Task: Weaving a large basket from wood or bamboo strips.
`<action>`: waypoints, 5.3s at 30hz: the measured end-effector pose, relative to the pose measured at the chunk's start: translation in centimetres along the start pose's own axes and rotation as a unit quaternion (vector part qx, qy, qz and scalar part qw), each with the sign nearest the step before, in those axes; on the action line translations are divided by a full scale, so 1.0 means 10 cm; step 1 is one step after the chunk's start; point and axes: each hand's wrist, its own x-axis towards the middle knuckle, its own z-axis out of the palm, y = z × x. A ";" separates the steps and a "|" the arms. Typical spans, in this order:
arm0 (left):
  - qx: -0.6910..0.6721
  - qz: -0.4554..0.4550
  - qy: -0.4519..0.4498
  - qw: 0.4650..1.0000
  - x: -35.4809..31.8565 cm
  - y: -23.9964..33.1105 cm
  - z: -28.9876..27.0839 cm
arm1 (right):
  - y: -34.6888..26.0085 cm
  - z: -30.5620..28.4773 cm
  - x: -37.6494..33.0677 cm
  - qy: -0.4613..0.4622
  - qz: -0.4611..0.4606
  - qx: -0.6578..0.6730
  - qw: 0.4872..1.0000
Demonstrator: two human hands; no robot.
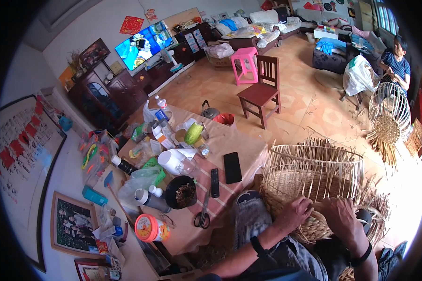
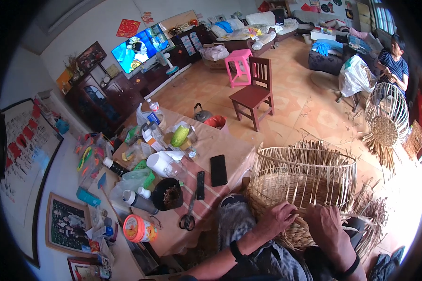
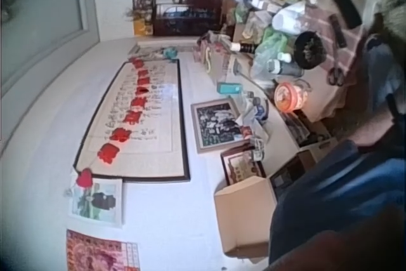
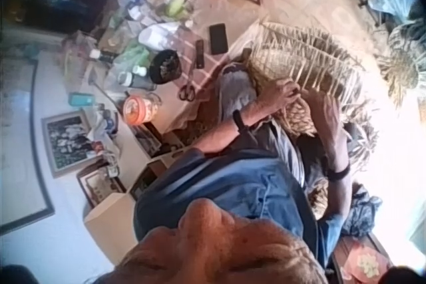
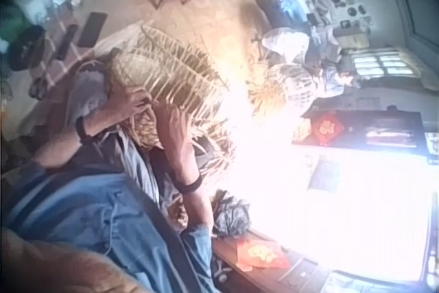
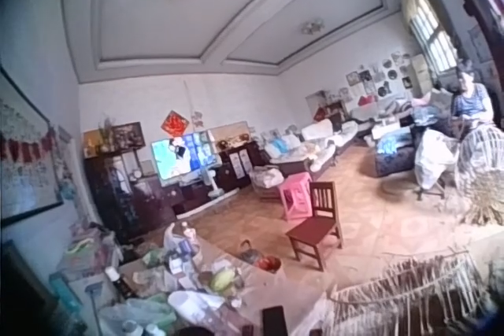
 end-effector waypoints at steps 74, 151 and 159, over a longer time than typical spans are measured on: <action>-0.054 -0.045 -0.064 0.996 0.01 0.21 0.02 | 0.00 0.83 -0.20 0.192 0.072 0.134 0.969; -0.083 -0.104 0.017 0.991 0.02 0.18 -0.02 | 0.03 0.87 -0.14 0.184 0.190 0.265 0.927; -0.188 -0.121 0.064 0.973 -0.06 -0.01 0.12 | 0.01 1.05 -0.29 0.245 0.182 0.213 0.928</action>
